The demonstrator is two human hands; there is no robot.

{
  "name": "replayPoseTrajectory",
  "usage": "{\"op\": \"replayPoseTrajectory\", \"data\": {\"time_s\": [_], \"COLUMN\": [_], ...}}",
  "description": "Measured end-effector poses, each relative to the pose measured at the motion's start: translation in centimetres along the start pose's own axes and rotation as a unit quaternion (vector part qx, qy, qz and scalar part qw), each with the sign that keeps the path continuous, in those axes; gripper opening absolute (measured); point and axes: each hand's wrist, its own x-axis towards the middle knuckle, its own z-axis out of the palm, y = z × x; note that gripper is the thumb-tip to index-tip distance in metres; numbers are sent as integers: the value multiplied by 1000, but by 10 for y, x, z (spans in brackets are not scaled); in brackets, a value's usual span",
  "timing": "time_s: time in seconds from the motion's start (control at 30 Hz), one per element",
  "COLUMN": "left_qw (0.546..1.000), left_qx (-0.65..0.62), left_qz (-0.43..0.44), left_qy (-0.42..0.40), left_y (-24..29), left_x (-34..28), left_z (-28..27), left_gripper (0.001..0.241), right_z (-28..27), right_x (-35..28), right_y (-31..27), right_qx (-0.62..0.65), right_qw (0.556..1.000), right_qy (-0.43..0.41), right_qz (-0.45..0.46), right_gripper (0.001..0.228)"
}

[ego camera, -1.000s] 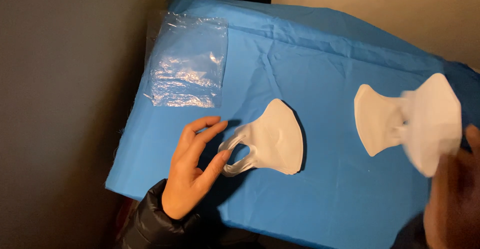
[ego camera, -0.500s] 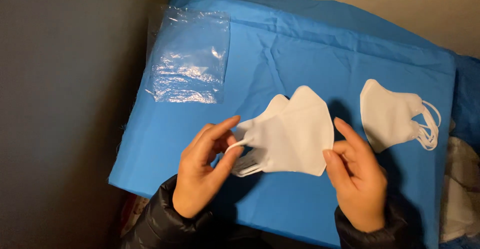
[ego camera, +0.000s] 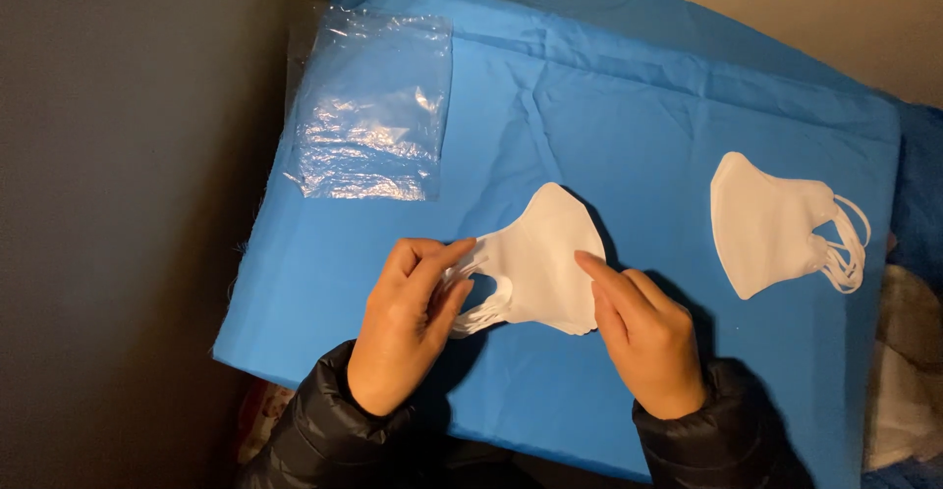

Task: Stacking white face masks and putting them into a clear plastic bag.

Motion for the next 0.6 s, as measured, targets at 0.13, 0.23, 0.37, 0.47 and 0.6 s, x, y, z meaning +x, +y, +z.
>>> {"op": "replayPoseTrajectory", "data": {"time_s": [0.13,0.23,0.37,0.47,0.6], "left_qw": [998,993,989,992,998], "left_qx": [49,115,148,127,66], "left_qz": [-17,6,16,16,0], "left_qy": [-19,-11,-2,-14,-12], "left_y": [-7,-11,-11,-12,-13], "left_x": [-1,1,3,3,0], "left_z": [1,-1,-2,-4,-5], "left_gripper": [44,45,40,43,46], "right_z": [2,3,4,0,-28], "right_x": [1,1,-2,0,-4], "right_y": [0,2,5,2,33], "right_qx": [-34,-43,-38,-31,-83], "right_qw": [999,999,999,999,996], "right_qy": [-5,-4,-9,-13,24], "right_qz": [-24,-29,-25,-15,-25], "right_gripper": [34,35,39,35,41]}}
